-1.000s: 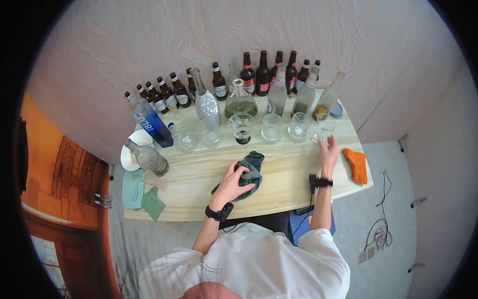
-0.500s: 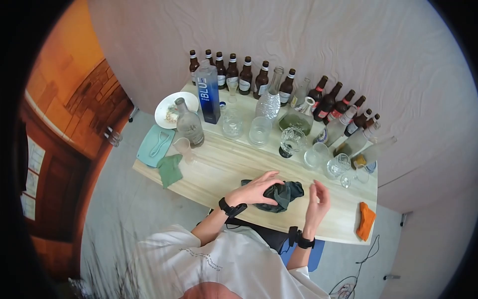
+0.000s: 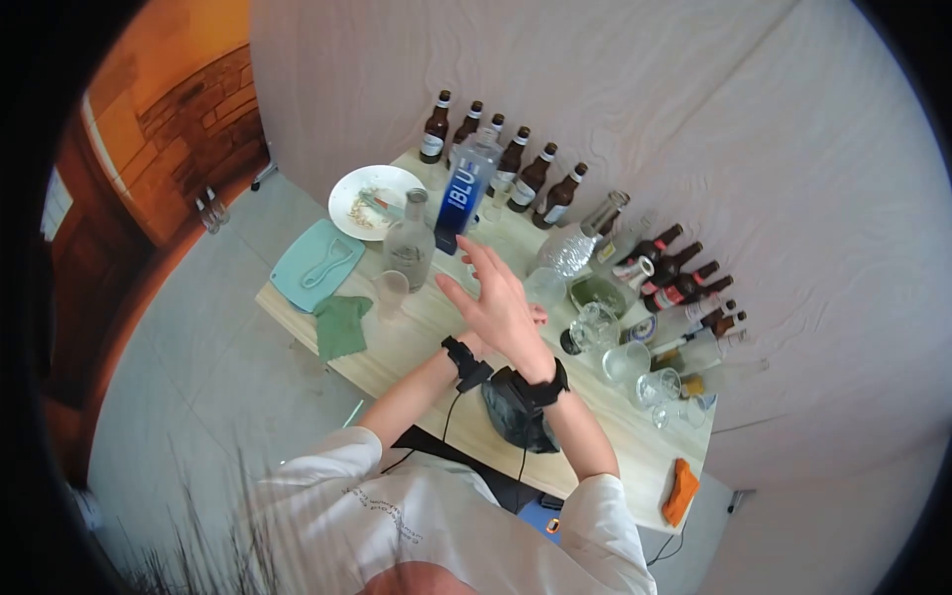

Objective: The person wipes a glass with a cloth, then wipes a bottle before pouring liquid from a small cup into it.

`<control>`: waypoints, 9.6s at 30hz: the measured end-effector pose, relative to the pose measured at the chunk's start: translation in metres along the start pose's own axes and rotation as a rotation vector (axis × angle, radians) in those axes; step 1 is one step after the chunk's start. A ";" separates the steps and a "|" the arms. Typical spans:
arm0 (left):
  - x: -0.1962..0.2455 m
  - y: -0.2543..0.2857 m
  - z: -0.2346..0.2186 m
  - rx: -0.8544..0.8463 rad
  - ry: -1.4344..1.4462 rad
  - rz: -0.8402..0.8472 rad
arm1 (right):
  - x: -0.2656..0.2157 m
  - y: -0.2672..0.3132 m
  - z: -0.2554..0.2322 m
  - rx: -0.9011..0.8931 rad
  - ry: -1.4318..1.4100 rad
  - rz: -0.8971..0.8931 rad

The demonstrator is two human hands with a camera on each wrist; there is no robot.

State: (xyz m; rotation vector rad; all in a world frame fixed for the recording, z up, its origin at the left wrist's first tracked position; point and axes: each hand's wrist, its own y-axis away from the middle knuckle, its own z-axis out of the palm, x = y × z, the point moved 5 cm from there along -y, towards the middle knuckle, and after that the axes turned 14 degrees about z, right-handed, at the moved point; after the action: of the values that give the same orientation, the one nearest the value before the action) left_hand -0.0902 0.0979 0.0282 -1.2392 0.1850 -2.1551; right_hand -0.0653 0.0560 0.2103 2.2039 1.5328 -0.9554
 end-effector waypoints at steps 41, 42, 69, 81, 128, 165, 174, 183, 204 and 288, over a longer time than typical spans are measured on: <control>-0.087 -0.008 -0.066 0.042 0.847 -0.383 | 0.072 -0.104 0.127 -0.204 -0.484 0.029; -0.091 -0.007 -0.068 0.090 0.723 -0.378 | 0.070 -0.104 0.122 -0.191 -0.499 0.031; -0.032 0.009 -0.051 0.235 0.778 -0.141 | 0.085 -0.012 -0.035 0.214 -0.601 0.032; -0.038 0.015 0.008 -0.172 0.334 -0.197 | 0.130 0.083 -0.079 0.477 -0.509 0.194; -0.018 0.027 0.016 -0.111 0.294 -0.211 | 0.158 0.140 0.000 0.581 -0.261 0.258; -0.021 0.027 0.004 -0.107 0.293 -0.207 | 0.136 0.146 -0.043 0.495 -0.089 0.325; -0.026 0.028 0.007 -0.116 0.395 -0.191 | 0.129 0.144 -0.049 0.503 -0.035 0.328; -0.023 0.028 0.010 -0.105 0.413 -0.183 | 0.121 0.139 -0.055 0.482 -0.016 0.354; -0.026 0.031 0.010 -0.070 0.429 -0.203 | 0.112 0.136 -0.060 0.492 0.088 0.350; -0.079 0.027 0.069 -0.198 0.276 -0.243 | 0.151 0.208 -0.077 0.619 -0.193 0.482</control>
State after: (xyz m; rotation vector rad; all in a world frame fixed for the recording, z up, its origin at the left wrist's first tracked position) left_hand 0.0065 0.1359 -0.0033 -1.1119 0.3900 -2.5686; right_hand 0.1833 0.1273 0.1398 2.5908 0.6055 -1.5499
